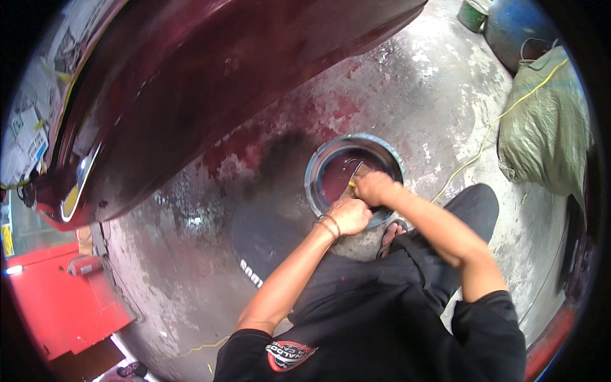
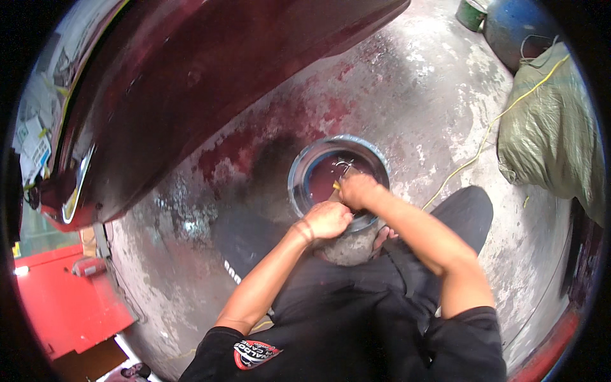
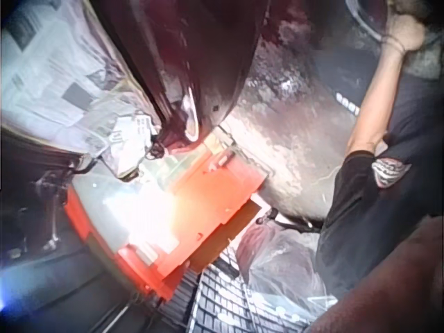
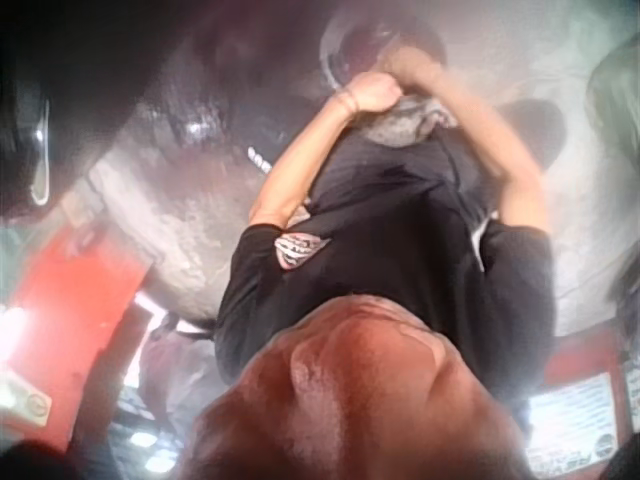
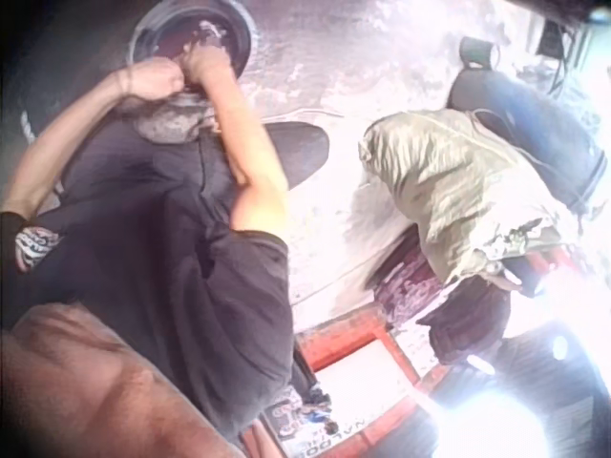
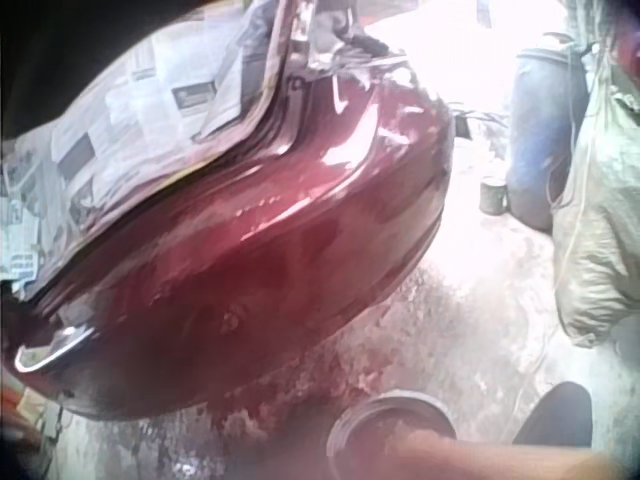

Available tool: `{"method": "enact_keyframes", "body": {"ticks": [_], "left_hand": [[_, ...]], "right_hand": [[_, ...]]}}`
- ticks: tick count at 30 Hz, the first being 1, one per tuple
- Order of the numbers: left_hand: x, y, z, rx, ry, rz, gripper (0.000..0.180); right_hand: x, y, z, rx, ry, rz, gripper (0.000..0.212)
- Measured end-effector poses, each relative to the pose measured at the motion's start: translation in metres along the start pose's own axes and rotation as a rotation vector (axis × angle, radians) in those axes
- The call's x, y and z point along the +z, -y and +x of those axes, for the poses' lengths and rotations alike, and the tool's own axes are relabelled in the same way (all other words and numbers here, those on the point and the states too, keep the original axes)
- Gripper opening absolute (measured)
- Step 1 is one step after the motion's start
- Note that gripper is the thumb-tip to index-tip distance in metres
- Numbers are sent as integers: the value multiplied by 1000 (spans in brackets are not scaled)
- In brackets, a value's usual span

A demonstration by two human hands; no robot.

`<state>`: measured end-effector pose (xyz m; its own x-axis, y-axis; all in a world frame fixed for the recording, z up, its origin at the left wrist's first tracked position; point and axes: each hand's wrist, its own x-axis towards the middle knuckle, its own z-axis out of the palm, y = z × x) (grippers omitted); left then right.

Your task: The person sits on the floor and uses a sanding block to rub the surface of a maroon car bumper. They repeatedly dip the block into a bucket of liquid and continue sanding the bumper's surface.

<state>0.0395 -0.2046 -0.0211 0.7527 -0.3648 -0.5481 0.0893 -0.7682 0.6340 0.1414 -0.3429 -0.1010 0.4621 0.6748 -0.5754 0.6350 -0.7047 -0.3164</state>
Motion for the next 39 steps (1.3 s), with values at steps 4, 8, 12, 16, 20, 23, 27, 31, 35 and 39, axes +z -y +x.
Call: {"method": "enact_keyframes", "body": {"ticks": [4,8,12,16,20,23,27,31,35,39], "left_hand": [[46,58,72,-288,-6,145,38],[29,68,85,-353,145,109,43],[-71,14,56,-59,-73,265,34],[-221,-99,0,676,-724,265,19],[-360,-193,-27,1012,-1069,685,19],[-415,-210,-23,887,-1043,1000,43],[-432,-192,-5,723,-860,1113,68],[-427,-188,-3,667,-848,1105,76],[-421,-206,-11,529,-786,1133,86],[-414,-219,-14,440,-753,1118,92]], "right_hand": [[81,-6,39,103,-36,7,54],[52,-23,38,83,328,349,56],[-39,-47,-20,270,35,1166,53],[-185,-43,-61,61,-857,1691,55],[-299,49,-32,-94,-1460,1653,68],[-306,143,0,-384,-1648,1365,73],[-278,145,18,-129,-1480,1120,75],[-347,-20,32,-61,-1729,1351,73],[-376,-85,46,-56,-1647,1477,83],[-315,-2,50,-118,-1594,1337,74]]}}
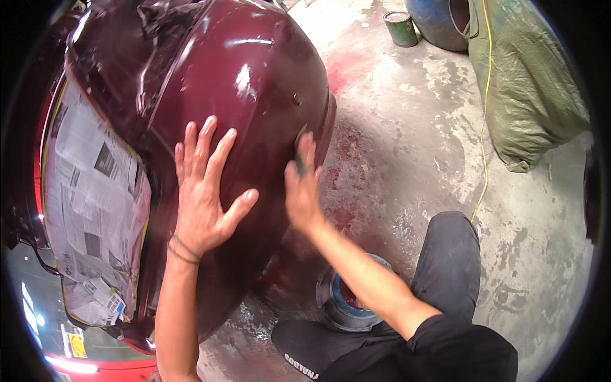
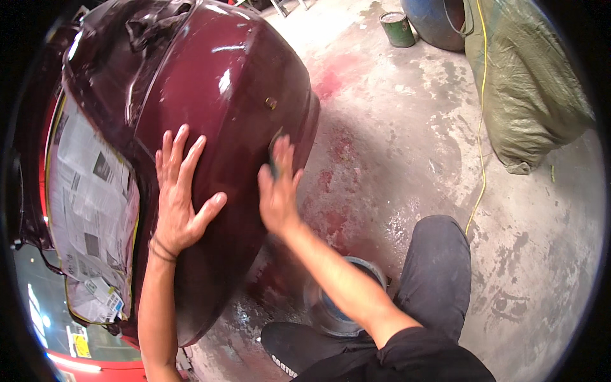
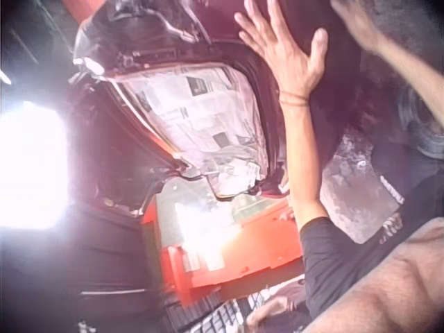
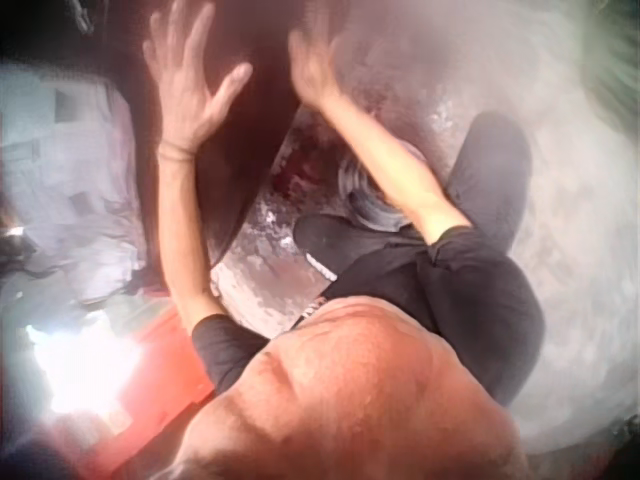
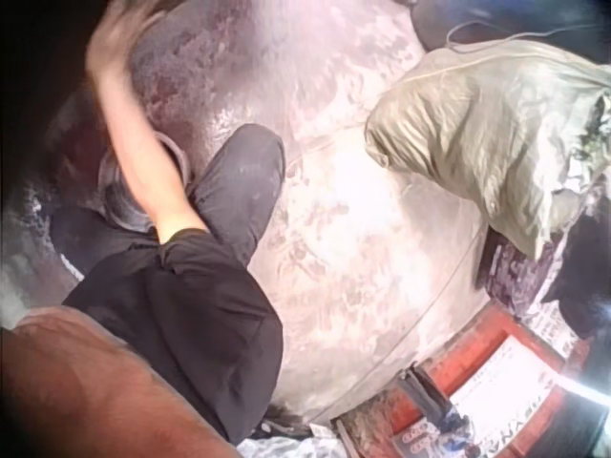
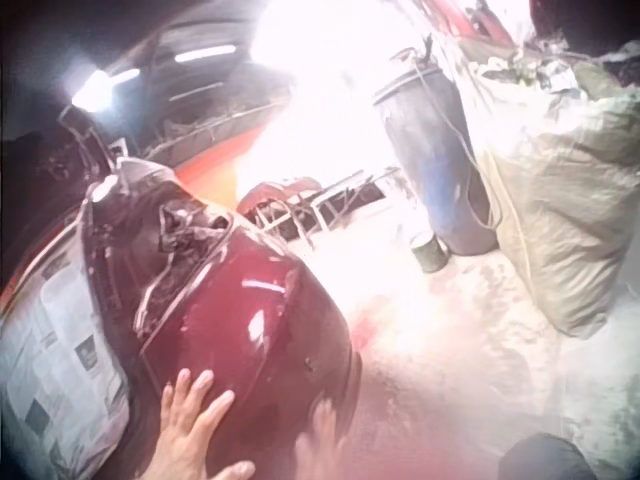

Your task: The person sits on the floor and uses a sanding block to rub the surface of a maroon car bumper. They repeatedly dip the block into a bucket of liquid and continue sanding the bumper's surface.

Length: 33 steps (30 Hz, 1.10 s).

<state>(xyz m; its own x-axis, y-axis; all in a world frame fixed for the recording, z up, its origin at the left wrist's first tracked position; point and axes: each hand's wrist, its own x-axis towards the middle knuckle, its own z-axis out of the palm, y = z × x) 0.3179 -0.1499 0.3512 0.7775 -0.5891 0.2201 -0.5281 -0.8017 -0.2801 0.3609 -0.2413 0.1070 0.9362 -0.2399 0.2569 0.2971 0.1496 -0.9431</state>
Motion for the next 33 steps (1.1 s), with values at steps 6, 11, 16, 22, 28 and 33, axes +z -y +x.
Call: {"method": "enact_keyframes", "body": {"ticks": [6,11,16,22,28,33], "left_hand": [[2,-5,3,-62,46,56,90],[2,-5,4,-71,56,90,90],[2,-6,1,-114,56,74,87],[5,-5,-1,-136,44,79,86],[3,-8,0,-138,42,87,84],[3,-10,2,-160,46,93,81]], "right_hand": [[-49,-28,141,0,-8,53,75],[-70,-31,259,28,74,147,75],[-52,12,139,23,113,-51,69],[-71,21,254,-122,132,108,71],[-61,6,191,-307,87,-30,68],[-73,50,209,-366,116,-127,68]]}}
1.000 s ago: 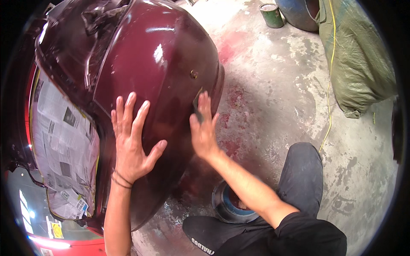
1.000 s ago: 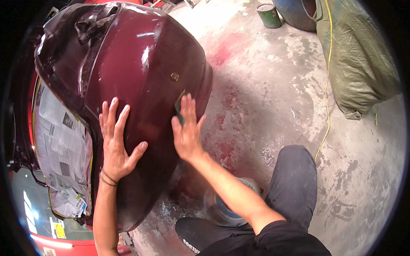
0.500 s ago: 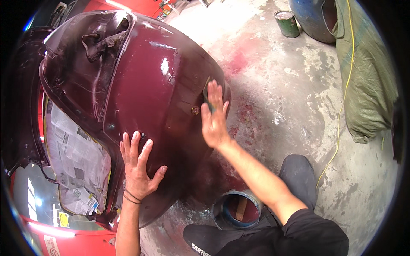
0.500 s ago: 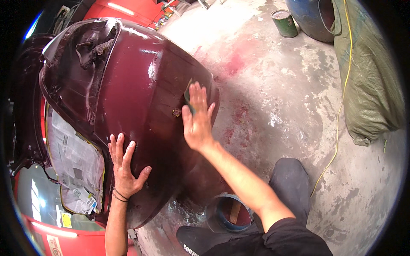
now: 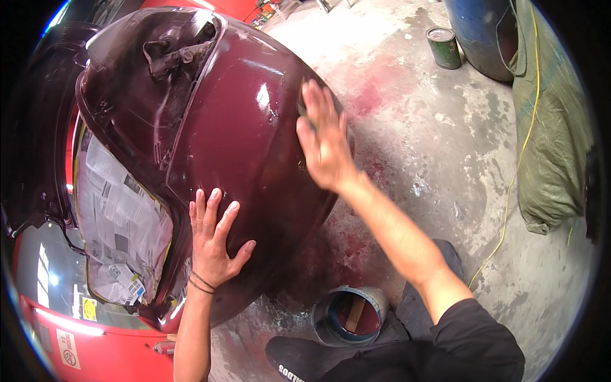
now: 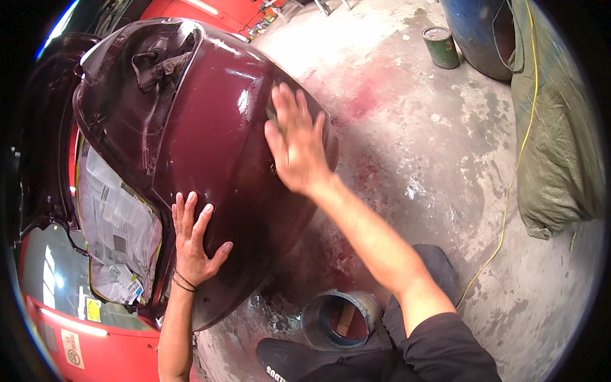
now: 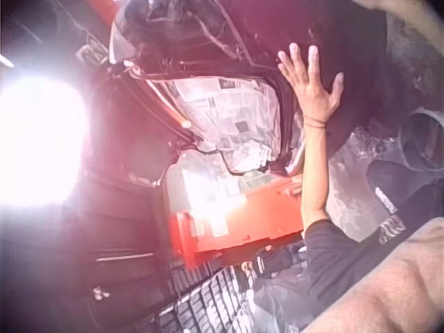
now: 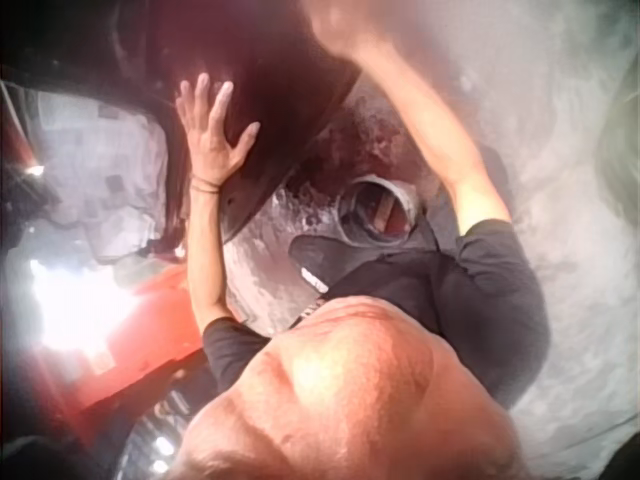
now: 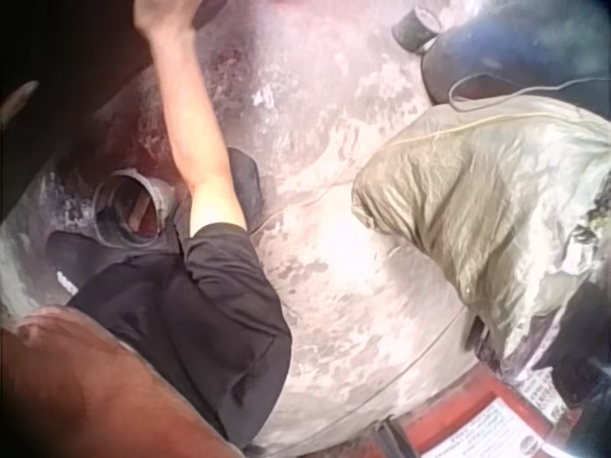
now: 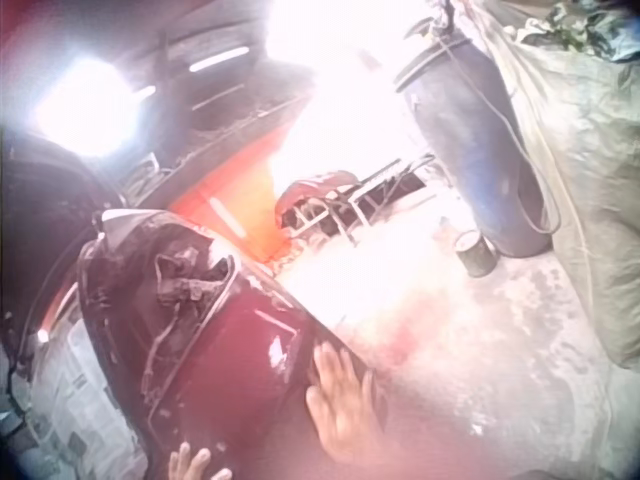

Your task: The person sits on the floor and uses a sanding block to rub the surface of a maroon car bumper. They repeatedly dip the block into a bucket of liquid and continue sanding the bumper's surface.

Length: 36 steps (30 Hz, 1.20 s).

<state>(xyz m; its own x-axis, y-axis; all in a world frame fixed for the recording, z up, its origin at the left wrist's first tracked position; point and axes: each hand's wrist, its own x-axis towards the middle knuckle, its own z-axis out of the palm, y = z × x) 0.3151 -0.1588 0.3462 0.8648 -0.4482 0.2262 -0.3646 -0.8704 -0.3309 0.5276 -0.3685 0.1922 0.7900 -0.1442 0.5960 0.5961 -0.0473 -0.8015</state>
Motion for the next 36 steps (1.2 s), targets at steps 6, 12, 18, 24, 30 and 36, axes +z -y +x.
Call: {"method": "enact_keyframes", "body": {"ticks": [6,12,18,24,30,36], "left_hand": [[0,-1,0,-7,-10,-8,82],[-3,-5,1,-36,-2,-2,83],[-5,-7,3,-29,12,9,84],[-3,-7,0,-49,13,19,83],[-3,-8,2,-50,1,33,84],[-2,-7,2,-38,-8,41,79]], "right_hand": [[-8,5,91,-68,27,-15,60],[-13,38,11,-354,125,-363,62],[1,20,164,-267,112,-111,69],[-11,34,80,-352,215,-440,72],[6,52,130,-249,138,-237,71],[19,-23,71,-224,13,-94,61]]}}
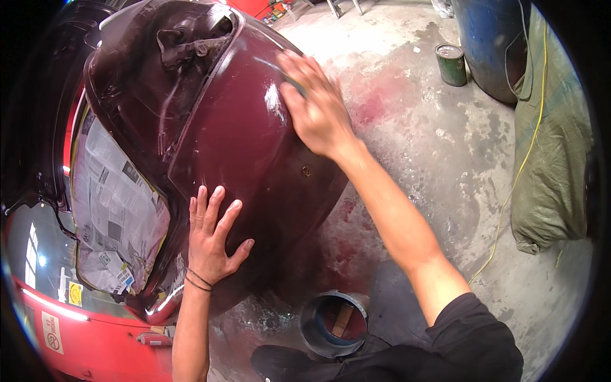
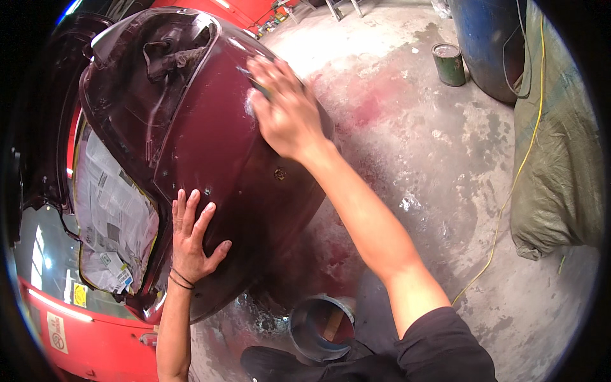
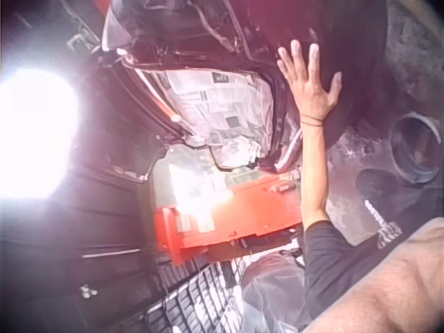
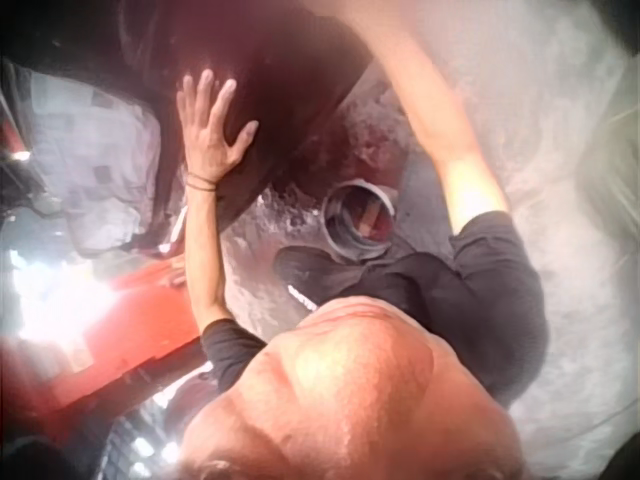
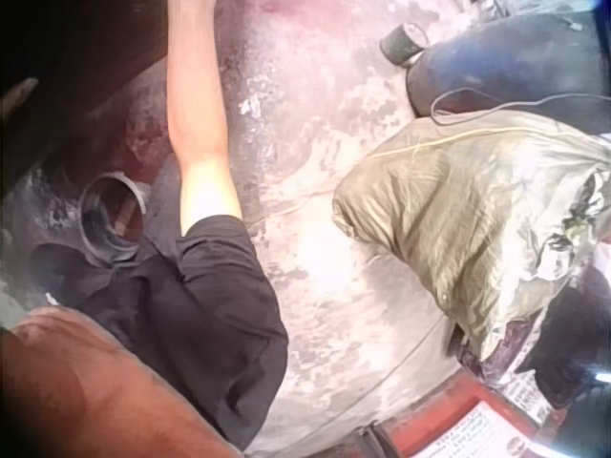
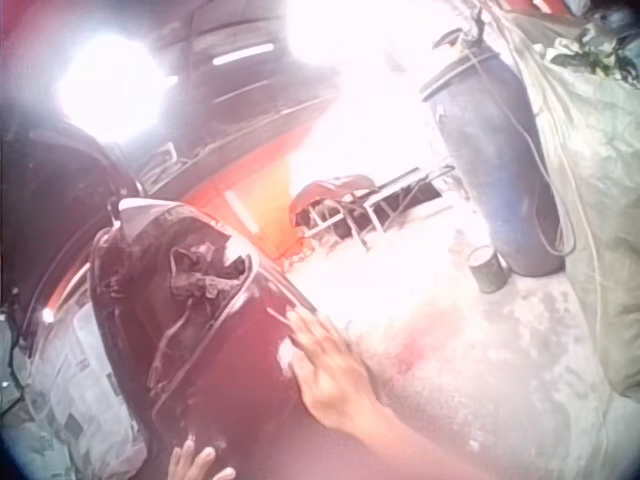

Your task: The person sits on the floor and uses a sanding block to rub the surface of a maroon car bumper. They repeatedly dip the block into a bucket of liquid and continue sanding the bumper's surface.

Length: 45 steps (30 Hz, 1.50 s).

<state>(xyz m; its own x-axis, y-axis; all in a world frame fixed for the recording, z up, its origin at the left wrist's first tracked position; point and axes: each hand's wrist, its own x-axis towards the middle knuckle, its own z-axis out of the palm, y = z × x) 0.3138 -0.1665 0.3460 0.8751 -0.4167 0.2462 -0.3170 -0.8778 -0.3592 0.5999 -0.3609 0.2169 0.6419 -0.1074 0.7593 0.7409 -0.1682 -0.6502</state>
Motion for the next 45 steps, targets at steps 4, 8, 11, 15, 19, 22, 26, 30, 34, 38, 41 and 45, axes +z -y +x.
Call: {"method": "enact_keyframes", "body": {"ticks": [4,8,11,15,19,22,26,30,34,38,41,45], "left_hand": [[2,2,0,31,-23,-1,80],[2,2,-1,12,-4,-10,82],[2,2,-2,18,-9,-15,84],[4,3,-3,27,-23,-7,85],[5,4,-3,13,-16,-3,84],[5,4,-2,34,-26,13,84],[3,3,0,59,-25,11,86],[4,4,0,88,-23,42,85],[5,5,0,74,-32,15,86],[5,3,0,69,-41,6,87],[3,1,0,57,-37,9,86],[3,0,1,59,-34,5,88]], "right_hand": [[-28,-9,-97,558,62,230,65],[-27,19,-45,268,-151,385,63],[-8,42,6,40,-147,130,59],[3,27,-11,60,-134,114,60],[0,-24,-64,290,-190,340,67],[9,-22,-99,494,-212,336,70],[29,33,-159,668,-114,253,73],[24,17,-160,577,-139,234,74],[-1,-62,-95,863,-56,478,82],[2,-27,-126,773,-122,350,83],[23,48,-199,732,-77,253,81],[25,15,-180,673,-141,251,81]]}}
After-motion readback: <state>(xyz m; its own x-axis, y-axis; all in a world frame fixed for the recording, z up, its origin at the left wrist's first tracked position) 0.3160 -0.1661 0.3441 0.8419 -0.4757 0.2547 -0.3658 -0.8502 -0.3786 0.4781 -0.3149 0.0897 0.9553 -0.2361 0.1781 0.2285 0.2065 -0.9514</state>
